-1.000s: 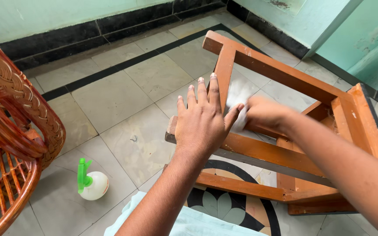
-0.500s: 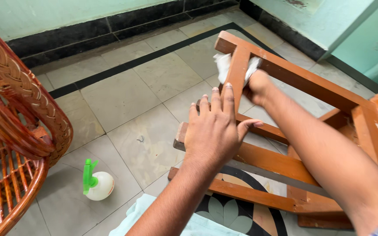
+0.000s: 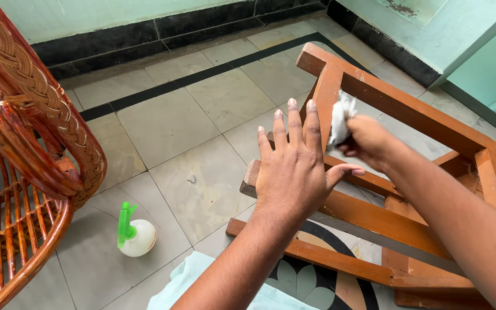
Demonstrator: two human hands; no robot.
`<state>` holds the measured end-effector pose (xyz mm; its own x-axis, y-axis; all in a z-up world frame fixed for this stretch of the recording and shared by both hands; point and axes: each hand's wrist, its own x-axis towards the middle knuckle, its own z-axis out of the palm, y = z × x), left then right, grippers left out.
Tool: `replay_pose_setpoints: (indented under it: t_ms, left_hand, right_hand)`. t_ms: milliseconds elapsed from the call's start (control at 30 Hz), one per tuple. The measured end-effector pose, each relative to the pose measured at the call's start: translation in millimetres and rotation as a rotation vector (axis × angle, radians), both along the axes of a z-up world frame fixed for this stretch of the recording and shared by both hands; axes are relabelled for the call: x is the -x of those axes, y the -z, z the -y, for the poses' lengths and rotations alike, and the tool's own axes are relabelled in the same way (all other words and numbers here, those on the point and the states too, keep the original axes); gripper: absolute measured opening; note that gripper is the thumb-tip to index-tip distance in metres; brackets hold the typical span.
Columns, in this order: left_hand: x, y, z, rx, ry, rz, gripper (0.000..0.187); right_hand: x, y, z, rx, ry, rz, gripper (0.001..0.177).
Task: The person wipes the legs and the underside of a wooden stool with a white cloth, cleaning various surfaces and joints of the object.
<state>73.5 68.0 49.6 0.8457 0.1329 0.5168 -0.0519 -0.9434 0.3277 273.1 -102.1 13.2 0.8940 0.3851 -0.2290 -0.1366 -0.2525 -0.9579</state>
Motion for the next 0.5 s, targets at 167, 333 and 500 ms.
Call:
replay_pose_setpoints:
  t_ms: [167,333,500]
  left_hand:
    - [2,-2,-1,-0.056,-0.035,0.027,0.127]
    - [2,-4,-1,-0.027,-0.01,0.055,0.132]
    - [6,-4,0,-0.081,-0.034,0.08,0.137]
  right_hand:
    - [-10,-66,1,0.145,0.06,0.982,0.023]
    - [-54,-74,-51,0.858,-0.365,1.181,0.036]
    - [-12,-75,-82,0.86,-0.617,1.005,0.035]
